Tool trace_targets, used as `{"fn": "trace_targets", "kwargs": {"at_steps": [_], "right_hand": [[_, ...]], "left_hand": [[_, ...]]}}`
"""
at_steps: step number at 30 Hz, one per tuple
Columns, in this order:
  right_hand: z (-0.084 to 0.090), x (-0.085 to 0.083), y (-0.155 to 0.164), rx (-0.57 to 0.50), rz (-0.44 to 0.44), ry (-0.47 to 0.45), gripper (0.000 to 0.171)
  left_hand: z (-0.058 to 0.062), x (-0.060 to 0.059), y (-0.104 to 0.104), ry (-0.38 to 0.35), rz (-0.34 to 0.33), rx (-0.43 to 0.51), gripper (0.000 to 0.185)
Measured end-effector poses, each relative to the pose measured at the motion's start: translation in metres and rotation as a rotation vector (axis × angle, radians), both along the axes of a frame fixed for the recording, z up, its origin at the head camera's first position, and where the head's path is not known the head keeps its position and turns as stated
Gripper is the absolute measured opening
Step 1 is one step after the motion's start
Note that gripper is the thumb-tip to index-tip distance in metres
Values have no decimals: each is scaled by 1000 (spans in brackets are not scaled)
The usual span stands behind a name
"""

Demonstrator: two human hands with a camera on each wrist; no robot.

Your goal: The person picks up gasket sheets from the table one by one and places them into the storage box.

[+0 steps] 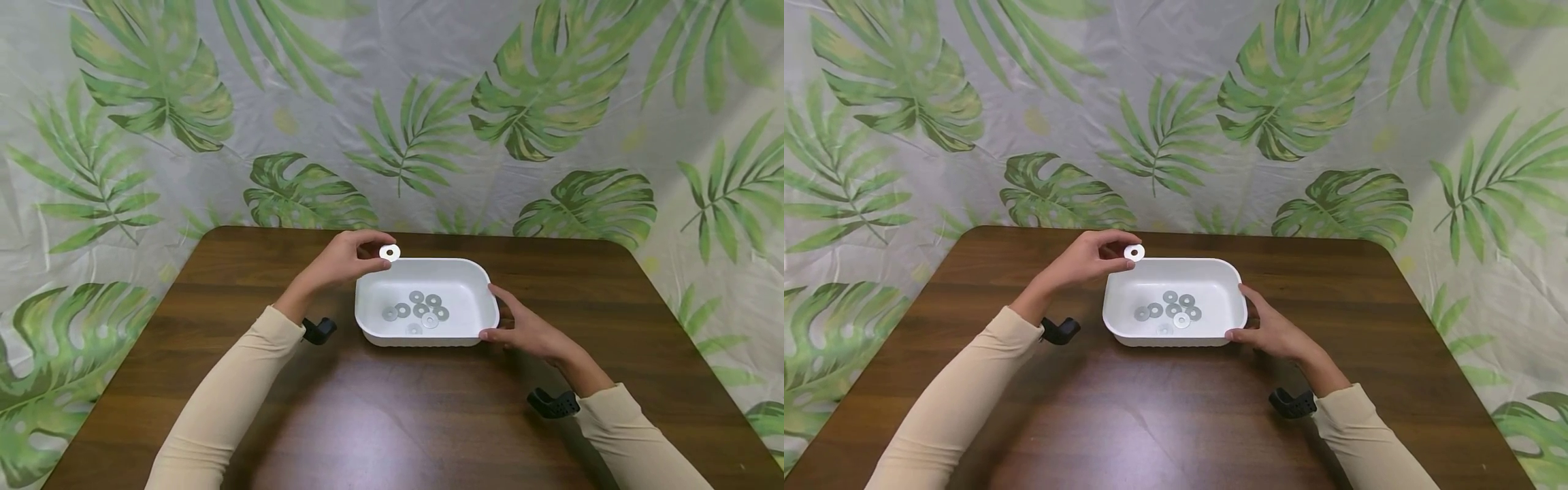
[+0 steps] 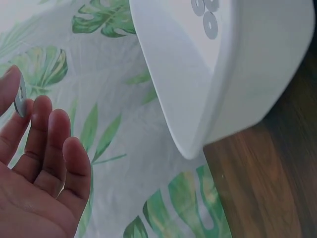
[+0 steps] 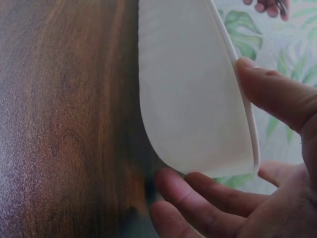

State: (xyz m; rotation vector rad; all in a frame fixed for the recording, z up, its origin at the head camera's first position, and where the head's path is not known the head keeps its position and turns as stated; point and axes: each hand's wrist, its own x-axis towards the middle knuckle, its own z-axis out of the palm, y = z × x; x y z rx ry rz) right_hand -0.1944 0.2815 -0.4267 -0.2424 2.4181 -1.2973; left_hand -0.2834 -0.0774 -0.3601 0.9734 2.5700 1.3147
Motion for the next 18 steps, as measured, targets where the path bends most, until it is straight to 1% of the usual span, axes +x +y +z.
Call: {"fn": "trace_targets", "kwargs": {"at_steps": [6, 12, 18], "right_hand": [[1, -1, -1, 1, -1, 0, 104], [1, 0, -1, 7, -6, -1, 104], [1, 0, -2, 7, -10, -5, 103]], "left_hand": [[-2, -4, 15, 2, -7, -3, 42], [-16, -13, 21, -12, 9, -19, 40], [-26, -16, 20, -17, 23, -11, 39]]}}
